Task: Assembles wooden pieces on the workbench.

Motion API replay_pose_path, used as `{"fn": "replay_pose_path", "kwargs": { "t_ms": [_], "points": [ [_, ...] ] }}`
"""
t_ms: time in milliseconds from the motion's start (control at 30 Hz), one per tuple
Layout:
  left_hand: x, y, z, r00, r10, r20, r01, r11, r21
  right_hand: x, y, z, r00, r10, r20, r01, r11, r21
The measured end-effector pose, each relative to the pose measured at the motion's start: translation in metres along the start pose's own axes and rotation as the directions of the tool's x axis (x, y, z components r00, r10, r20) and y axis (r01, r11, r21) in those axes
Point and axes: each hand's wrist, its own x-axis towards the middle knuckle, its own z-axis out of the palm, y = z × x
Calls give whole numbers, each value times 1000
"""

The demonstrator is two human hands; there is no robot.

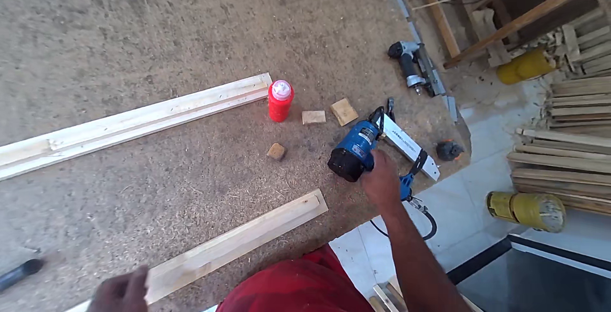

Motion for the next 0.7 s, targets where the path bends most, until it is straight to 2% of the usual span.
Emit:
{"fn": "replay_pose_path", "kwargs": {
  "t_ms": [100,167,267,333,400,467,567,633,700],
  "points": [
    [5,93,42,949,272,157,-270,962,-31,14,30,23,992,-58,114,72,990,-120],
    [14,160,78,873,406,269,-418,908,-14,17,34,34,992,-96,80,106,986,-131],
    [33,256,145,679,592,434,-670,742,34,25,42,47,993,-121,-6,119,979,-165],
    [48,313,192,551,690,470,-795,604,46,32,40,48,997,-72,7,72,978,-195],
    [64,357,237,469,735,489,-867,488,98,35,37,45,999,-16,48,26,977,-214],
    [79,385,274,451,732,511,-889,421,181,36,36,45,998,-8,55,19,975,-222],
    [93,407,299,486,683,545,-874,389,291,40,33,40,995,3,99,21,971,-240],
    [86,402,289,479,670,567,-877,398,271,36,33,40,992,7,123,23,969,-244],
    [68,387,256,444,671,594,-879,454,143,39,33,40,993,3,118,25,972,-235]
  ]
}}
